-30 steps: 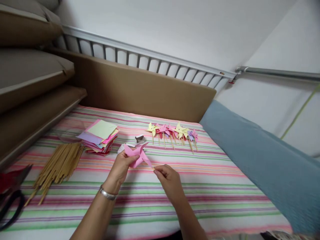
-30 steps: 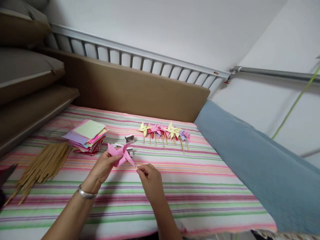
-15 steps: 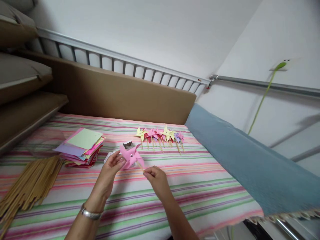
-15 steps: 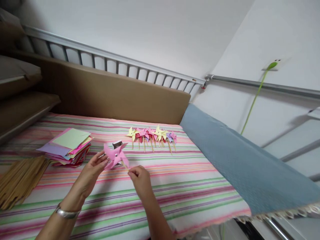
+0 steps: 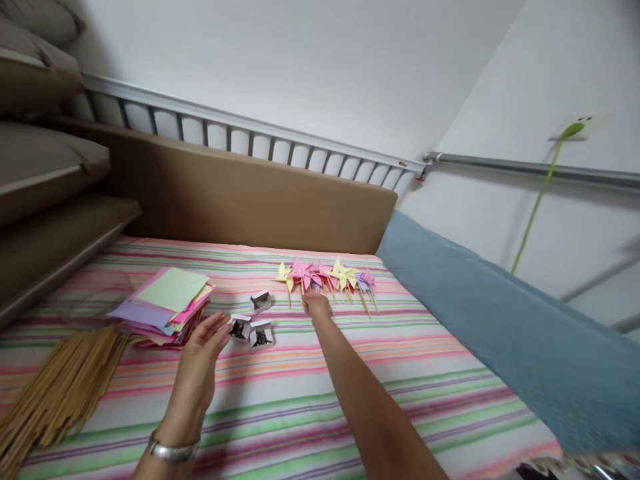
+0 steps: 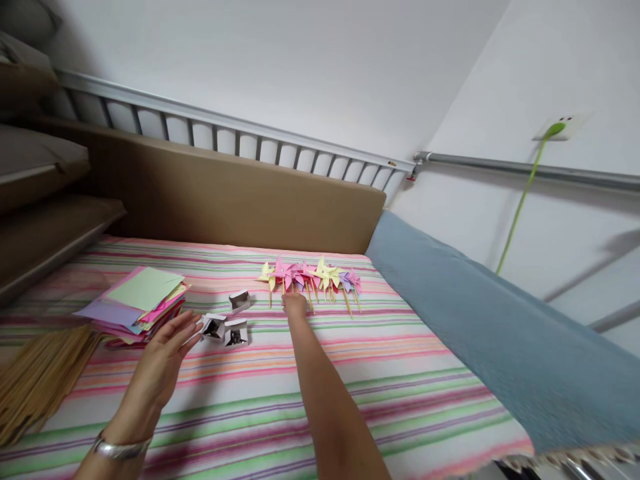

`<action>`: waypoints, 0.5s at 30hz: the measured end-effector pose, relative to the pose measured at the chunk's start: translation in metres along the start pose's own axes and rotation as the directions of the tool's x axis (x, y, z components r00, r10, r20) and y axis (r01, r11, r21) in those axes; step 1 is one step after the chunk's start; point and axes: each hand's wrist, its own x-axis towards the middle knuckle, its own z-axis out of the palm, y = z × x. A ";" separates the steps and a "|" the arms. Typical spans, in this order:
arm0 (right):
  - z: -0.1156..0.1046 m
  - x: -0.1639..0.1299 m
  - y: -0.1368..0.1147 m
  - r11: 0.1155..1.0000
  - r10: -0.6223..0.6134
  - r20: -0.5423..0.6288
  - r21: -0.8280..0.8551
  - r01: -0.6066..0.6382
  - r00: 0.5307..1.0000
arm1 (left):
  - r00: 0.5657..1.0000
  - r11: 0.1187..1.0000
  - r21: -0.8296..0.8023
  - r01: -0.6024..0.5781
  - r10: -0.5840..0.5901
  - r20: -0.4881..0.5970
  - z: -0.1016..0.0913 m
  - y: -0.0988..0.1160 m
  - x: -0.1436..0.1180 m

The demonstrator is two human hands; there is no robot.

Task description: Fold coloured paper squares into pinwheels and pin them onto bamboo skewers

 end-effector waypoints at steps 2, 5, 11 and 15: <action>-0.001 0.003 0.001 1.000 0.018 0.009 0.002 -0.018 1.000 | 1.000 1.000 -0.001 0.004 -0.004 -0.005 0.000 0.002 0.000; -0.002 -0.004 0.013 0.999 0.040 0.020 0.005 -0.040 0.999 | 0.999 0.999 -0.041 -0.034 0.033 -0.016 0.001 0.009 -0.003; -0.006 -0.063 0.055 0.999 -0.023 0.067 0.043 0.020 0.998 | 0.923 0.913 -0.183 -0.366 0.329 -0.200 -0.004 0.037 -0.016; -0.003 -0.107 0.059 0.983 -0.170 0.099 0.084 0.162 0.980 | 0.806 0.813 -0.176 -0.555 0.473 -0.355 -0.019 0.056 -0.015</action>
